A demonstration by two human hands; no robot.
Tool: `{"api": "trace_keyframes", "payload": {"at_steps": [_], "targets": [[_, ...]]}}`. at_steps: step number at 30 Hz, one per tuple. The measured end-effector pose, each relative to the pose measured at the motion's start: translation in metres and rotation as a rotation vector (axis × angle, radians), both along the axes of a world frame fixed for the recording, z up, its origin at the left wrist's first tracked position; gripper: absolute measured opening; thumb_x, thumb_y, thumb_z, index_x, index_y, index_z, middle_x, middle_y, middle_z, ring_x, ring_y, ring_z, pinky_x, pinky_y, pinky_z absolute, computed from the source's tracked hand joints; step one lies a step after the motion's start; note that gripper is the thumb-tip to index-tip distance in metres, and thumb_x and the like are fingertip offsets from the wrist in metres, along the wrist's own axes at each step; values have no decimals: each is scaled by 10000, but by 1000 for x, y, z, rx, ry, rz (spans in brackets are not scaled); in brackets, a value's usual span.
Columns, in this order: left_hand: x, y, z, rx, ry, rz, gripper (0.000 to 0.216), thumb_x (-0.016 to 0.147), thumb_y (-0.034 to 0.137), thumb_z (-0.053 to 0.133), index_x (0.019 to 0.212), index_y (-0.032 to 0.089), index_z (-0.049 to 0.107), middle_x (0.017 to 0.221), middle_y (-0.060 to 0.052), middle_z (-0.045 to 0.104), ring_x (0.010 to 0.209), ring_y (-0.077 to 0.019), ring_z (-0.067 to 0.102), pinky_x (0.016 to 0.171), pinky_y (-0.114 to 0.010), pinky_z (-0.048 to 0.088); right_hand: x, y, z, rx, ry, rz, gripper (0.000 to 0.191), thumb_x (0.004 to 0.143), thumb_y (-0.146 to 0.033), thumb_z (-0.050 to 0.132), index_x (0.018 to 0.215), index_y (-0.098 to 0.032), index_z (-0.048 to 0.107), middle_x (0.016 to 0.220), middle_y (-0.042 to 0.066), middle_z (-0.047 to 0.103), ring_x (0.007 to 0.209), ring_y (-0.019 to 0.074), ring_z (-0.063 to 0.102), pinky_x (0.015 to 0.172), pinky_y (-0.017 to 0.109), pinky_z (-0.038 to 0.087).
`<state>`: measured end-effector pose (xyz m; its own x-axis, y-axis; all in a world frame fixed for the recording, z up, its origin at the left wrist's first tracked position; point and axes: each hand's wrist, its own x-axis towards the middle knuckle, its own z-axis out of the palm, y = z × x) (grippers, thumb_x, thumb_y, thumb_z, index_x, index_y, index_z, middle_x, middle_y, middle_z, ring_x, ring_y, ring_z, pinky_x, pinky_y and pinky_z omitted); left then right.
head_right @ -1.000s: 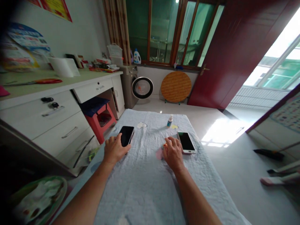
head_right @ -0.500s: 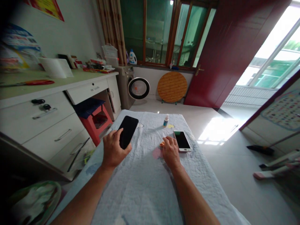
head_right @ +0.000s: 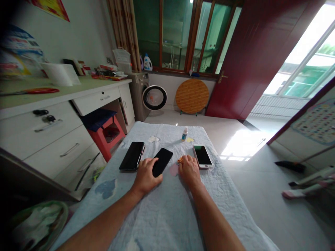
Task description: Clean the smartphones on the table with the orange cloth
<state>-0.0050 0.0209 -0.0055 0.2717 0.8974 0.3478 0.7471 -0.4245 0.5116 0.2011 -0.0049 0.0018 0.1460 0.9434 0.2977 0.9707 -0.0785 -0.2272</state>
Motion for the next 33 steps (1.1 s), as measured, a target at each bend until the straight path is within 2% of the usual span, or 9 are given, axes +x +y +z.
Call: {"api": "trace_keyframes", "payload": {"at_steps": [6, 11, 16, 19, 22, 25, 28, 30, 33], "targets": [[2, -1, -5, -37, 68, -2, 617, 640, 310, 649, 1231, 159, 554, 1100, -114, 550, 1048, -292, 496, 953, -397, 386, -1, 2, -3, -10, -52, -6, 114, 886, -212, 467, 875, -192, 579, 932, 77, 580, 903, 211, 517, 856, 308, 361], [5, -7, -6, -62, 98, -18, 625, 659, 340, 667, 1248, 168, 547, 1192, -127, 525, 1098, -305, 478, 993, -408, 359, 2, 4, -9, -33, -31, 30, 135, 893, -188, 470, 906, -202, 603, 944, 77, 589, 928, 213, 512, 847, 301, 359], [0, -11, -1, -119, 157, -86, 767, 638, 518, 720, 1291, 163, 532, 1290, -168, 490, 1155, -357, 450, 1008, -448, 350, 4, 3, -9, -30, -18, 9, 135, 889, -213, 502, 906, -223, 636, 928, 74, 595, 890, 218, 513, 802, 306, 369], [-4, -12, 2, -170, 177, -162, 881, 574, 589, 749, 1322, 192, 506, 1320, -158, 478, 1182, -372, 438, 1019, -462, 347, 4, 3, -7, 38, 129, 54, 177, 906, -230, 472, 878, -208, 645, 904, 66, 595, 847, 192, 532, 778, 283, 385], [-5, -14, 6, -224, 165, -213, 932, 539, 538, 779, 1353, 215, 461, 1344, -132, 455, 1204, -357, 433, 1039, -454, 341, 5, 5, -4, 136, 392, 126, 223, 920, -309, 466, 875, -184, 646, 870, 51, 612, 790, 162, 556, 741, 251, 401], [-4, -14, 6, -255, 103, -272, 874, 568, 417, 772, 1353, 218, 443, 1331, -118, 451, 1202, -323, 455, 1044, -433, 355, 5, 6, -3, 181, 549, 153, 311, 915, -419, 471, 807, -175, 631, 752, 21, 602, 688, 143, 536, 663, 234, 389], [-4, -14, 5, -252, 3, -311, 804, 604, 331, 750, 1339, 217, 445, 1352, -120, 424, 1244, -311, 445, 1062, -435, 353, 1, 6, -2, 152, 623, 172, 341, 921, -450, 442, 801, -179, 612, 663, -7, 567, 619, 132, 506, 605, 227, 367], [-4, -13, 3, -248, -48, -321, 771, 616, 301, 745, 1325, 213, 455, 1377, -126, 400, 1274, -308, 430, 1074, -438, 351, -3, 6, -3, 129, 652, 185, 304, 927, -429, 435, 881, -183, 607, 699, -7, 592, 636, 134, 528, 616, 226, 379], [-2, -14, 3, -268, -79, -336, 682, 634, 275, 739, 1269, 201, 502, 1380, -125, 407, 1265, -291, 455, 1059, -422, 386, -11, 6, -4, 142, 598, 201, 212, 918, -364, 468, 957, -198, 594, 823, 14, 639, 774, 159, 574, 720, 246, 414]]}}
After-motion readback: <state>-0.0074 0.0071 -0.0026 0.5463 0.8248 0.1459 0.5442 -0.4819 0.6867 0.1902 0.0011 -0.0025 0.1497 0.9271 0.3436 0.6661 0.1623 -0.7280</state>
